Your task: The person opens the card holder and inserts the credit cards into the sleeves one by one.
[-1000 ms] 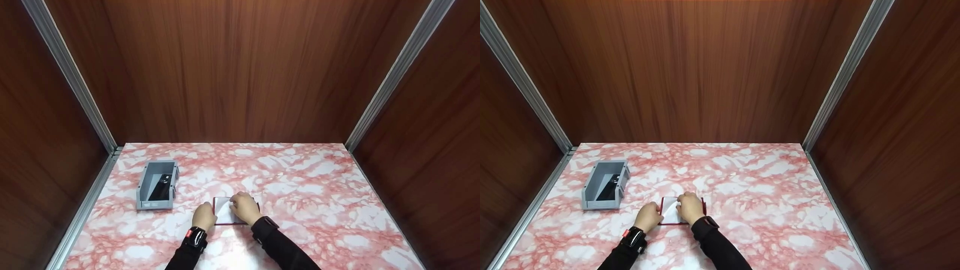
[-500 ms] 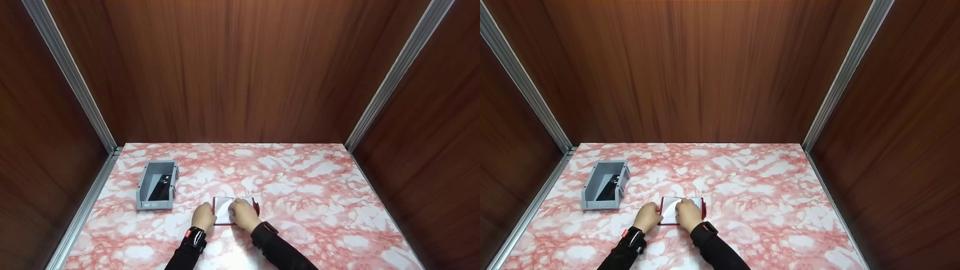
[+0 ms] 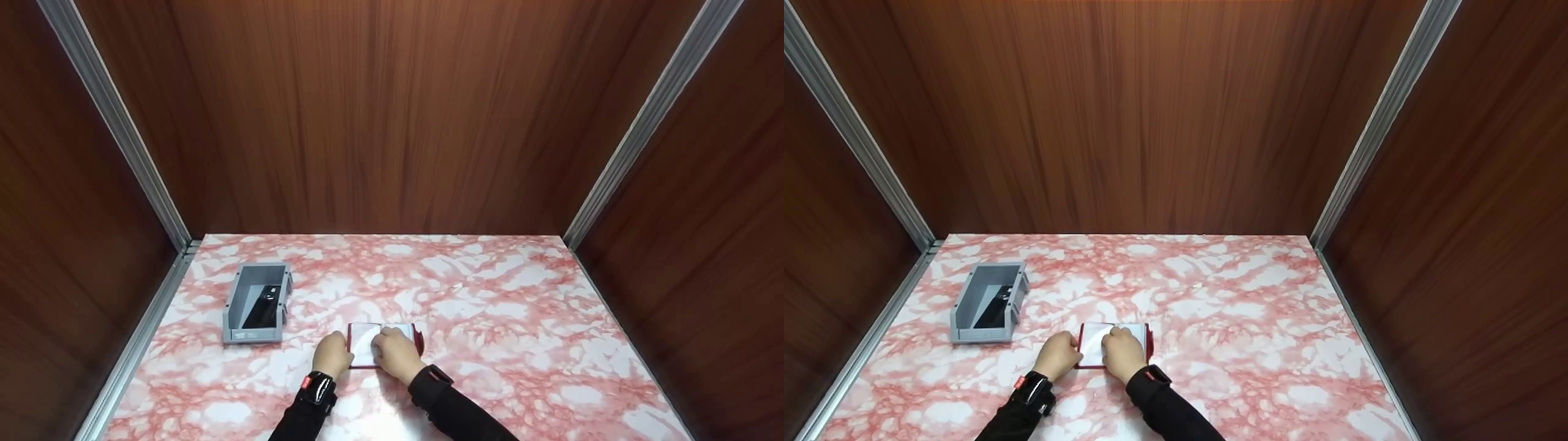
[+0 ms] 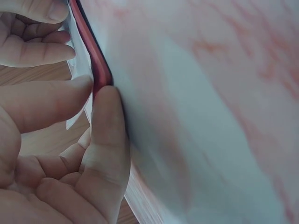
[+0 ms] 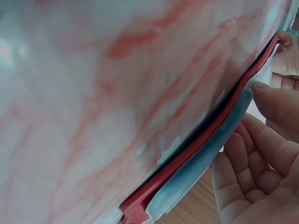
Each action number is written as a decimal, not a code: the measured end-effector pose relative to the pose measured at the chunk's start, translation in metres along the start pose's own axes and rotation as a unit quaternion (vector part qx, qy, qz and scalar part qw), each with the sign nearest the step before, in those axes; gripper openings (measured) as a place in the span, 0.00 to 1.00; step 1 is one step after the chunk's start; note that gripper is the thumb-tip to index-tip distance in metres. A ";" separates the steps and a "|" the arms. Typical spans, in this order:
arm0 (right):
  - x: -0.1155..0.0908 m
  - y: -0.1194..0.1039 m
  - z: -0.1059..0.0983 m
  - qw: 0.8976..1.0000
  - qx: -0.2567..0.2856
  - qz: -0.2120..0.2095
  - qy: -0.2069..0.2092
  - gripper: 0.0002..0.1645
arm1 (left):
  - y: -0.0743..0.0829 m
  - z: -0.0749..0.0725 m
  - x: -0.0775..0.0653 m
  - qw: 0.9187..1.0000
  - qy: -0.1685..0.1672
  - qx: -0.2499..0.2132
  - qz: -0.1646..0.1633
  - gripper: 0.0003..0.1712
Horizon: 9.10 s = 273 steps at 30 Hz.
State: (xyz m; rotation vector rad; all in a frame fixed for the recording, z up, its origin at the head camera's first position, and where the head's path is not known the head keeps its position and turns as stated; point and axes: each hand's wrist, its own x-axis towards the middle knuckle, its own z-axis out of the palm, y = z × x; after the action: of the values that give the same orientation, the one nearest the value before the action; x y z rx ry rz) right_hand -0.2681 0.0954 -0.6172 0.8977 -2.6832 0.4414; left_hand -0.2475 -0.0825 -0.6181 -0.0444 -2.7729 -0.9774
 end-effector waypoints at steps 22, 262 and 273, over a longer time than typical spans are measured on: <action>0.000 0.001 -0.001 0.999 0.015 0.023 -0.023 0.13 | -0.011 -0.078 0.032 0.994 0.109 -0.032 0.003 0.08; 0.019 0.021 -0.079 0.932 0.301 0.160 0.122 0.15 | 0.075 -0.028 0.041 0.947 0.062 -0.315 0.023 0.13; 0.021 0.019 -0.080 0.913 0.346 0.176 0.121 0.16 | 0.077 -0.019 0.039 0.950 0.047 -0.308 0.023 0.10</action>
State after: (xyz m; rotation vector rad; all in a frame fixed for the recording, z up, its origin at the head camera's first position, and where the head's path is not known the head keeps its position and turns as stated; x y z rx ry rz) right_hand -0.2832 0.1281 -0.5405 0.4407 -2.4545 1.5411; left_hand -0.2753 -0.0354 -0.5480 -0.1473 -2.2634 -1.7352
